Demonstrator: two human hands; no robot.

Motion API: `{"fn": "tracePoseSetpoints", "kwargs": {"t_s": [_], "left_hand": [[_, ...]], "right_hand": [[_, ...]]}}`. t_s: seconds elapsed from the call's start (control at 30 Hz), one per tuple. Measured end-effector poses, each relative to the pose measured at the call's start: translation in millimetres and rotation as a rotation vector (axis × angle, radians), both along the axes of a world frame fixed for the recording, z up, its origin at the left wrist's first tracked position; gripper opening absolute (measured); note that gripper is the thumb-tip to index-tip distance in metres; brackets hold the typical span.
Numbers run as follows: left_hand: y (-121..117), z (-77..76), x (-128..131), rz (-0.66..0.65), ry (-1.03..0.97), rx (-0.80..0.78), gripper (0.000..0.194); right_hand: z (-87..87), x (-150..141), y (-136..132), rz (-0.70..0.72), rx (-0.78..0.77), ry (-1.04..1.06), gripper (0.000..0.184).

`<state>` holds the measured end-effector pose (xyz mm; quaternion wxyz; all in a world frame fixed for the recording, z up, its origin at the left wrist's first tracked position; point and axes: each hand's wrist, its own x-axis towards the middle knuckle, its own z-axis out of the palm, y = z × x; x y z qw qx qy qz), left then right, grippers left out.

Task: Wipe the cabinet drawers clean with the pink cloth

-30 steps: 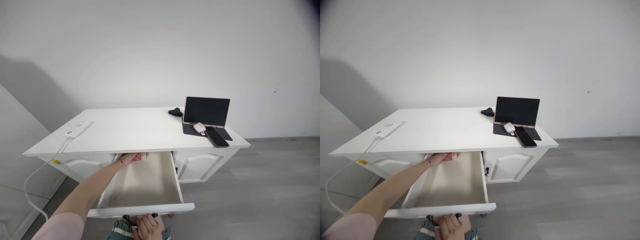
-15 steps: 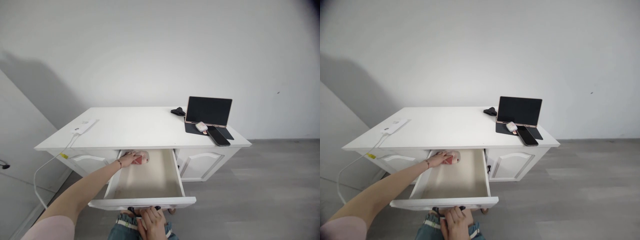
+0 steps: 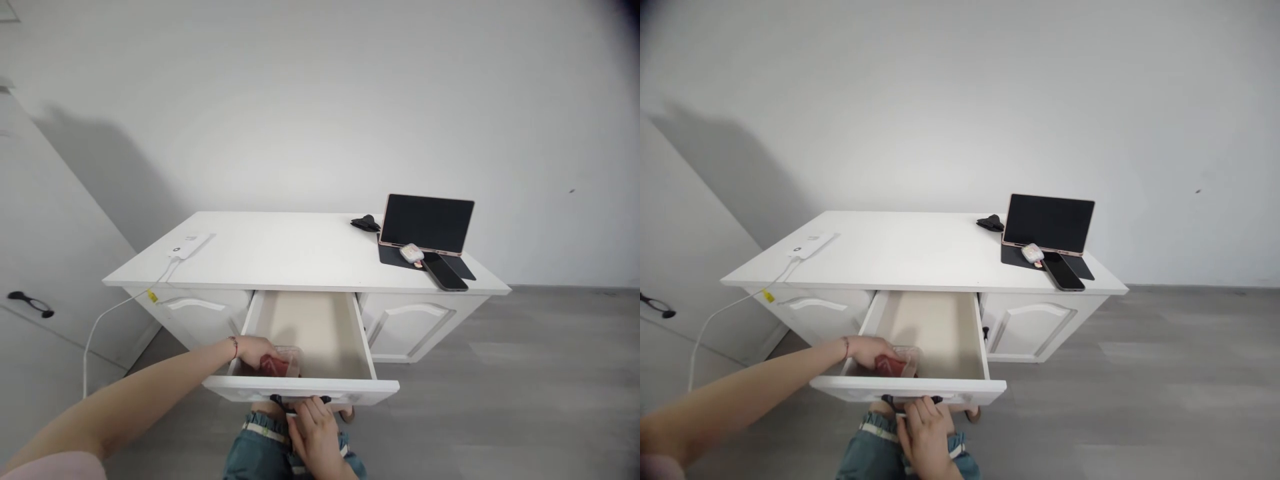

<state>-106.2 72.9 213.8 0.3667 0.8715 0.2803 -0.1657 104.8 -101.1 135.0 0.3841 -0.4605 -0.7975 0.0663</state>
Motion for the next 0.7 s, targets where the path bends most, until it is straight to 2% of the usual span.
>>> {"fn": "tracePoseSetpoints", "kwargs": {"t_s": [0.1, 0.17, 0.27, 0.37, 0.5, 0.6, 0.7], "left_hand": [[-6, 5.0, 0, 0.017, 0.11, -0.101, 0.061], [-8, 5.2, 0, 0.091, 0.117, -0.198, 0.06], [-8, 5.3, -4, 0.234, 0.057, -0.403, 0.063], [-6, 12.5, -12, 0.383, -0.118, -0.561, 0.061], [-4, 39.9, -36, 0.572, -0.385, -0.599, 0.062], [-7, 66.3, -59, 0.791, -0.613, -0.562, 0.063], [-17, 87.3, -75, 1.024, -0.827, -0.508, 0.056]], "right_hand": [[-1.8, 0, -2, 0.005, -0.04, -0.025, 0.006], [-2.3, 1, -3, 0.004, -0.056, -0.035, 0.007], [-1.6, 2, -4, 0.015, -0.075, -0.041, 0.008], [0.3, 3, -1, 0.021, -0.083, -0.054, 0.009], [6.9, 2, 10, -0.006, -0.055, -0.042, 0.009], [17.8, 1, 23, -0.027, -0.029, -0.056, 0.008], [28.3, 2, 35, -0.07, -0.004, -0.105, 0.006]]}}
